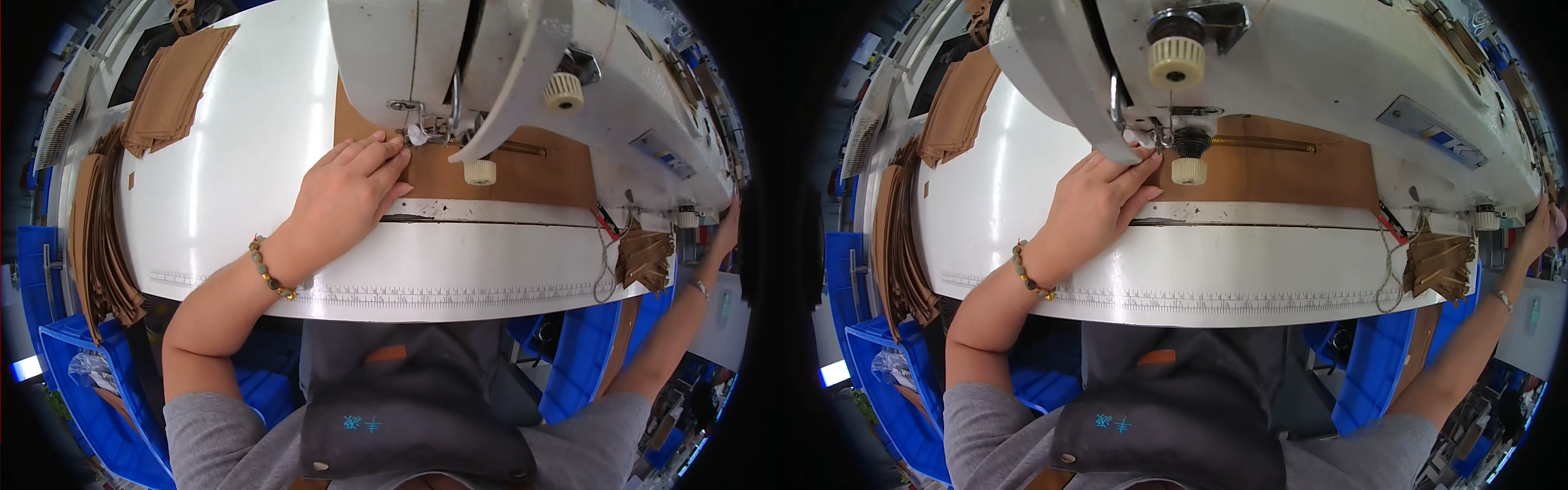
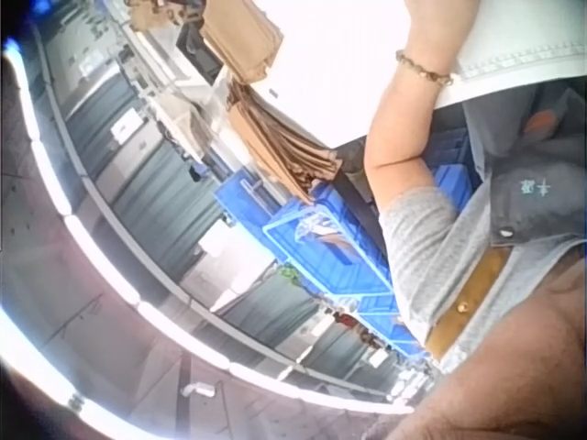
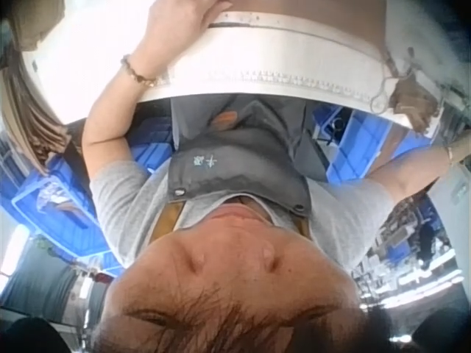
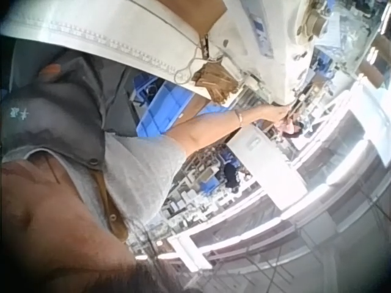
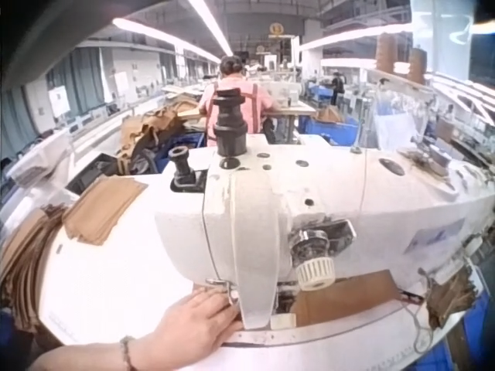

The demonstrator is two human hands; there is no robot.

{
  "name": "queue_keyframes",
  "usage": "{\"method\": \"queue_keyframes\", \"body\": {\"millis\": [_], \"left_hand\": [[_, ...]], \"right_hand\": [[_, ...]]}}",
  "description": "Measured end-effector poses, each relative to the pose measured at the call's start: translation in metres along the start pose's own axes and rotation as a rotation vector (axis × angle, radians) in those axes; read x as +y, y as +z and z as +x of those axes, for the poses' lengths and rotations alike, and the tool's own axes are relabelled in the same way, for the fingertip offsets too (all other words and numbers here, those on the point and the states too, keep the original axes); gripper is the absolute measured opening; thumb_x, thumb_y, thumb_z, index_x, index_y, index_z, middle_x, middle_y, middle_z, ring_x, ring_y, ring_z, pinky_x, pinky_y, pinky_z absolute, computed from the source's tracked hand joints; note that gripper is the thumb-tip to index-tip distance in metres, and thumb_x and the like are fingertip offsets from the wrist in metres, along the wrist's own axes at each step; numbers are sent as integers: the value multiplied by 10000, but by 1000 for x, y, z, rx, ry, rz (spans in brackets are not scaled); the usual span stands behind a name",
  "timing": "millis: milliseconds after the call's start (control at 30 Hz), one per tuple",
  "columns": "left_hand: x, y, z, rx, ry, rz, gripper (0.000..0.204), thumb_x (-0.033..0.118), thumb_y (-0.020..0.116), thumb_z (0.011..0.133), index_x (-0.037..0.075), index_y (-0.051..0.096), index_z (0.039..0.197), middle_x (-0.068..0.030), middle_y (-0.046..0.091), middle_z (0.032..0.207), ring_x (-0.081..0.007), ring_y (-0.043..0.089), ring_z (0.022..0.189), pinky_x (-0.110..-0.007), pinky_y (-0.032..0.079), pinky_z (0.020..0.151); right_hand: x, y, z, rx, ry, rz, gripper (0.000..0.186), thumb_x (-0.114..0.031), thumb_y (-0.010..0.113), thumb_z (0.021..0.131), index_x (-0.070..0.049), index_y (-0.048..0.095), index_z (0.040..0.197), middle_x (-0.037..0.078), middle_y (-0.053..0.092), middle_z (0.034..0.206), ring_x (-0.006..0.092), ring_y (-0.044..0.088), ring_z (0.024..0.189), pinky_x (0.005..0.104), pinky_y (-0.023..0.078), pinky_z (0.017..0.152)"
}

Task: Sewing a zipper onto a leather panel using an industrial sewing machine.

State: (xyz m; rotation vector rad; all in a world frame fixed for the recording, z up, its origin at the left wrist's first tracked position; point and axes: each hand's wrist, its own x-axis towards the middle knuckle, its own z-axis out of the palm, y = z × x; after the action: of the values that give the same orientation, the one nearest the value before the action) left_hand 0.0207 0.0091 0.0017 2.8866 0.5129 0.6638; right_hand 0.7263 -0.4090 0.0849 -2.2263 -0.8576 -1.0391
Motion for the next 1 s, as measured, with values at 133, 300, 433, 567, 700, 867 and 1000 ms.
{"method": "queue_keyframes", "body": {"millis": [133, 300, 433, 567, 700, 867, 1000], "left_hand": [[-1, 1, 1, 8, 9, 1, 359, 249, 740, 936, 49, 738, 1235, -67, 703, 1298, -249, 653, 1257, -412, 529, 1052], [1, 1, 2, 10, 7, 32, 360, 247, 748, 929, 50, 740, 1231, -68, 706, 1290, -252, 657, 1251, -412, 532, 1049], [2, 1, 3, -6, -12, 24, 365, 246, 750, 926, 50, 739, 1234, -68, 707, 1289, -254, 655, 1258, -423, 540, 1043], [1, 1, 3, 38, 10, 32, 384, 228, 759, 927, 72, 733, 1277, -58, 728, 1220, -287, 693, 1070, -386, 561, 917], [2, 2, 2, 9, -16, 53, 360, 247, 753, 924, 51, 744, 1226, -65, 710, 1284, -249, 652, 1267, -428, 543, 1048], [3, 2, 2, 27, 30, 101, 353, 251, 751, 922, 50, 746, 1211, -72, 723, 1253, -265, 657, 1252, -413, 556, 1010], [29, 8, 12, 113, 320, 95, 365, 263, 791, 890, 42, 746, 1177, -96, 729, 1259, -288, 698, 1126, -380, 574, 853]], "right_hand": [[-43, 27, -57, 110, 475, 493, 541, -448, 498, 1096, -6, 670, 1356, 116, 720, 1284, 195, 683, 1096, 315, 553, 886], [-43, -1, -14, 29, 494, 545, 550, -433, 526, 1090, 38, 653, 1347, 108, 720, 1275, 185, 680, 1111, 312, 531, 927], [-36, -10, 12, -36, 463, 398, 544, -423, 535, 1086, 52, 653, 1325, 94, 725, 1265, 181, 684, 1111, 324, 526, 921], [-67, 6, -18, -7, 377, 349, 509, -392, 533, 1085, 50, 647, 1312, 98, 717, 1261, 198, 685, 1116, 346, 532, 929], [-97, 35, -72, 120, 413, 597, 391, -283, 511, 1091, 22, 617, 1311, 142, 672, 1272, 269, 677, 1137, 406, 554, 988], [-90, 45, -93, 144, 480, 766, 398, -281, 482, 1096, 3, 603, 1347, 136, 643, 1317, 234, 649, 1174, 370, 538, 1005], [-83, 34, -90, 70, 624, 892, 408, -315, 481, 1111, 2, 616, 1329, 104, 645, 1321, 233, 640, 1208, 376, 570, 949]]}}
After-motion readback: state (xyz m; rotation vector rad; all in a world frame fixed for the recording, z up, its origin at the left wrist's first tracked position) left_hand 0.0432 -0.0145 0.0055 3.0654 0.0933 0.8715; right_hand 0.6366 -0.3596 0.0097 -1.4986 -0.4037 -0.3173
